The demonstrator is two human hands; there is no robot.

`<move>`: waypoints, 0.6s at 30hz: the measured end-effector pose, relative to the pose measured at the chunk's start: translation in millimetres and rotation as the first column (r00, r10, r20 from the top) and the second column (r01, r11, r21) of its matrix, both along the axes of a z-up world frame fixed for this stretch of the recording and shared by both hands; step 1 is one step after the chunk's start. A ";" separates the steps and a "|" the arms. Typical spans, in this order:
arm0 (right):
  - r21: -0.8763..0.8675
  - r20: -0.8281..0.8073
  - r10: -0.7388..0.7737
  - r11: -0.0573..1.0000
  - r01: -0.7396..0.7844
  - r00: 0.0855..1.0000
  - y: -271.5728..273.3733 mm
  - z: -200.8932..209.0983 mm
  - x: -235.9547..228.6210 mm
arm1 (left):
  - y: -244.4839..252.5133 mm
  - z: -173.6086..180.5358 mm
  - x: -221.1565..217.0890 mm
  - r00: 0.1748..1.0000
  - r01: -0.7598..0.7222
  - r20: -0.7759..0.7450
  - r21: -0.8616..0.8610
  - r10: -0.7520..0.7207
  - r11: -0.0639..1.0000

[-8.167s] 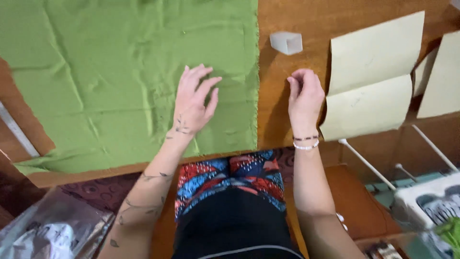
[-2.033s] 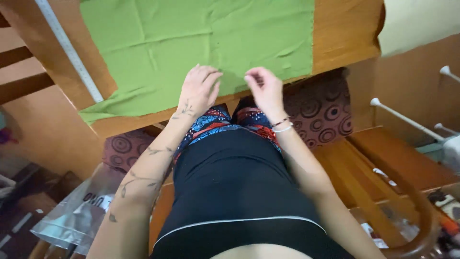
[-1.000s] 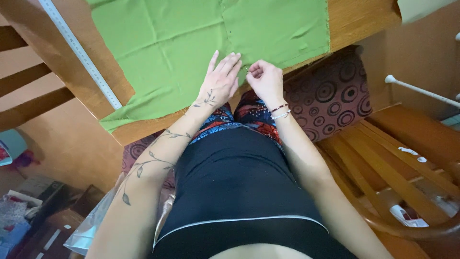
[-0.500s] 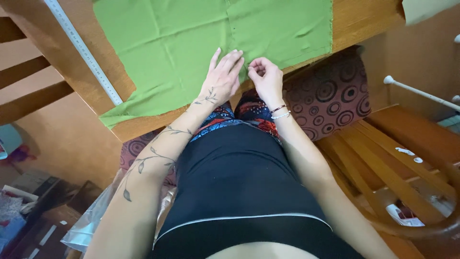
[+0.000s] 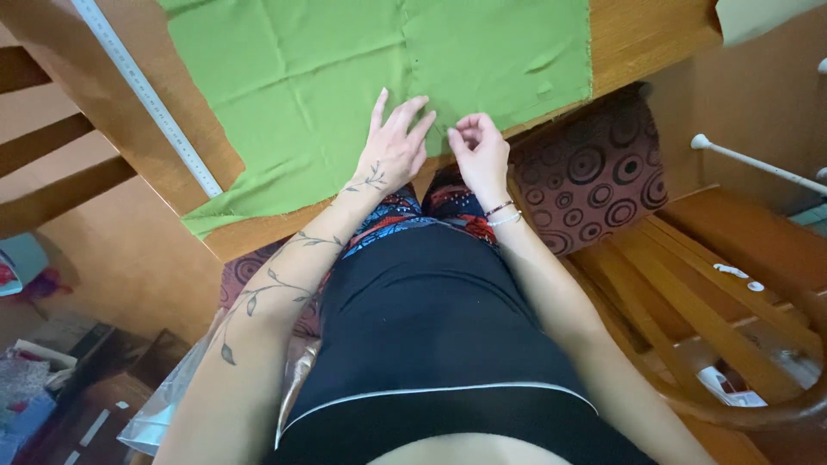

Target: Pinning paper patterns onto green fabric on a wooden table to prepare for cutting.

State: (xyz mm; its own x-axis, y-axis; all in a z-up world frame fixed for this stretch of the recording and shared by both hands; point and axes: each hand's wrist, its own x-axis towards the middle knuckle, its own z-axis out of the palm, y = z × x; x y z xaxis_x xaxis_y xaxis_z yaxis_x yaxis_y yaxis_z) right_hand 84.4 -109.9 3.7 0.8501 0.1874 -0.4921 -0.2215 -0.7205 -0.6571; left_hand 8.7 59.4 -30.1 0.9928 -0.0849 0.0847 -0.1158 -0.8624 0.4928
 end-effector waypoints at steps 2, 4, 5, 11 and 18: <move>0.000 -0.006 0.011 1.000 -0.011 1.000 -1.9 1.8 -0.8 | 0.5 1.7 0.7 1.000 0.000 0.000 -0.016 0.000 1.000; -0.002 -0.012 0.020 1.000 -0.020 1.000 -6.4 8.5 2.1 | -2.3 9.1 2.7 1.000 0.004 0.001 -0.034 -0.004 0.999; 0.028 -0.037 0.035 0.999 -0.034 0.999 -8.1 13.4 6.5 | -3.2 15.0 5.8 0.999 0.035 0.006 -0.005 -0.035 0.999; 0.099 0.195 -0.131 0.989 0.113 0.972 -63.1 7.6 77.5 | -16.4 21.4 8.4 0.968 0.226 -0.135 0.098 -0.212 0.969; 0.475 0.047 -0.896 0.409 0.779 0.441 -284.7 -125.7 256.7 | -33.1 48.7 34.5 0.989 0.039 -0.143 -0.048 -0.046 0.998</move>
